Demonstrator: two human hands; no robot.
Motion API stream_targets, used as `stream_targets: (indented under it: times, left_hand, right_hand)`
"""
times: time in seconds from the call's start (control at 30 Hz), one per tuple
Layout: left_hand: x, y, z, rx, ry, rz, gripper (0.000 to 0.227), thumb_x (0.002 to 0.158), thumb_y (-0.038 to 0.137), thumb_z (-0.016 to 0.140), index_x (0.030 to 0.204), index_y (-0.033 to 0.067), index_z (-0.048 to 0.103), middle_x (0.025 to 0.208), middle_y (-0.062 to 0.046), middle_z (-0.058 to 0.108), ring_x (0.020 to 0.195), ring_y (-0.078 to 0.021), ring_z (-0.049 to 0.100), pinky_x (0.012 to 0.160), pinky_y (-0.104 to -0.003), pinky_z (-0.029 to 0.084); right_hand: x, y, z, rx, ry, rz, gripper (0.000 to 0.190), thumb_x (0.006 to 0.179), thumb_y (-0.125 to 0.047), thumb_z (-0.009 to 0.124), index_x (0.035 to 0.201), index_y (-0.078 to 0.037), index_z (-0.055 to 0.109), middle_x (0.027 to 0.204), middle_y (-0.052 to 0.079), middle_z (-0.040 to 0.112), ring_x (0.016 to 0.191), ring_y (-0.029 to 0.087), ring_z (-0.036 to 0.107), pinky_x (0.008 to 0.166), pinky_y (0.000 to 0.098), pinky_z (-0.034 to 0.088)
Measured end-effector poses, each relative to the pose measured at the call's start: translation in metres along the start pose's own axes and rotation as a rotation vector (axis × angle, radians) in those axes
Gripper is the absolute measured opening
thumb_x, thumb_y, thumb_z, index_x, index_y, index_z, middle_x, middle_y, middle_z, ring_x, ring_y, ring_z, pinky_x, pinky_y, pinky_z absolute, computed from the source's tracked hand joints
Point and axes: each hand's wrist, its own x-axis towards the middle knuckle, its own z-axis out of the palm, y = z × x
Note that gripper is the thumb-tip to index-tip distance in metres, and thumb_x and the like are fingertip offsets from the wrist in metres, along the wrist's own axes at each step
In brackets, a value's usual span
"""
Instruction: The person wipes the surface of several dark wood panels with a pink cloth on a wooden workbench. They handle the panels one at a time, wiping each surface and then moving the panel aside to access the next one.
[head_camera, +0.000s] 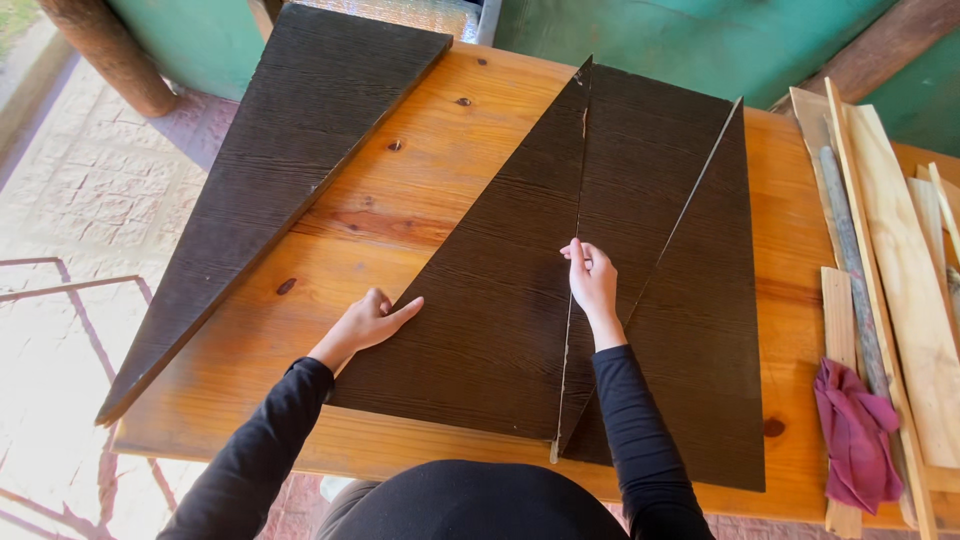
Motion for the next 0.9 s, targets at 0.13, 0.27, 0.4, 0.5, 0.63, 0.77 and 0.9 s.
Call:
stream_targets:
  times: [0.13, 0.27, 0.4, 0.5, 0.63, 0.77, 0.9]
  left_hand:
    - [0.025, 0.008, 0.001, 0.052, 0.024, 0.058, 0.09, 0.084, 0.091, 0.066, 0.134, 0.017, 0.06, 0.123, -0.021, 0.079, 0.131, -0.0406, 0.069, 0.112, -0.054, 0.054]
    - [0.043, 0.028, -0.004, 0.086, -0.051, 0.165, 0.094, 0.091, 0.092, 0.057, 0.117, 0.0037, 0.076, 0.12, -0.029, 0.077, 0.127, -0.0456, 0.07, 0.109, -0.056, 0.054]
    - [0.075, 0.052, -0.007, -0.041, -0.105, 0.268, 0.076, 0.09, 0.078, 0.071, 0.125, 0.0106, 0.074, 0.1, -0.025, 0.079, 0.105, -0.0347, 0.079, 0.093, -0.047, 0.061]
    - [0.11, 0.037, 0.001, -0.27, -0.109, 0.244, 0.074, 0.095, 0.077, 0.067, 0.105, 0.0053, 0.078, 0.086, -0.013, 0.068, 0.087, -0.0229, 0.069, 0.075, -0.037, 0.058]
    - [0.139, 0.038, -0.001, -0.389, -0.198, 0.18, 0.09, 0.092, 0.083, 0.068, 0.118, -0.0032, 0.076, 0.084, -0.009, 0.065, 0.072, -0.0188, 0.069, 0.064, -0.027, 0.059]
    - [0.158, 0.051, 0.01, -0.622, -0.23, 0.174, 0.086, 0.088, 0.065, 0.085, 0.139, 0.0001, 0.062, 0.108, -0.021, 0.061, 0.092, -0.03, 0.066, 0.073, -0.04, 0.051]
    - [0.093, 0.103, 0.007, -0.798, -0.302, 0.299, 0.061, 0.085, 0.017, 0.093, 0.142, 0.0158, 0.071, 0.107, -0.02, 0.081, 0.09, -0.0295, 0.082, 0.076, -0.045, 0.069]
  right_hand:
    - [0.016, 0.023, 0.003, -0.02, 0.012, 0.055, 0.052, 0.113, -0.056, 0.059, 0.129, -0.01, 0.076, 0.13, 0.019, 0.076, 0.118, 0.038, 0.074, 0.105, 0.0523, 0.058]
    - [0.013, 0.007, -0.008, 0.127, -0.028, 0.129, 0.063, 0.114, -0.054, 0.061, 0.141, 0.003, 0.068, 0.132, 0.028, 0.072, 0.115, 0.038, 0.075, 0.091, 0.0448, 0.066]
    - [0.018, -0.009, -0.015, 0.239, -0.087, 0.219, 0.068, 0.11, -0.053, 0.065, 0.141, 0.007, 0.067, 0.129, 0.028, 0.074, 0.107, 0.035, 0.078, 0.08, 0.0385, 0.071]
    - [0.026, -0.004, -0.012, 0.263, -0.093, 0.247, 0.066, 0.109, -0.052, 0.065, 0.14, 0.006, 0.068, 0.128, 0.028, 0.075, 0.106, 0.035, 0.078, 0.079, 0.0391, 0.072]
    - [0.029, 0.0, -0.009, 0.283, -0.075, 0.268, 0.065, 0.109, -0.052, 0.065, 0.139, 0.006, 0.069, 0.128, 0.028, 0.075, 0.105, 0.035, 0.078, 0.079, 0.0399, 0.072]
    - [0.028, 0.0, -0.008, 0.285, -0.089, 0.275, 0.069, 0.108, -0.053, 0.067, 0.14, 0.008, 0.068, 0.13, 0.031, 0.073, 0.111, 0.039, 0.076, 0.084, 0.0429, 0.07]
    - [0.028, -0.002, -0.006, 0.292, -0.085, 0.263, 0.07, 0.109, -0.053, 0.066, 0.141, 0.009, 0.067, 0.133, 0.033, 0.071, 0.116, 0.041, 0.074, 0.089, 0.0438, 0.069]
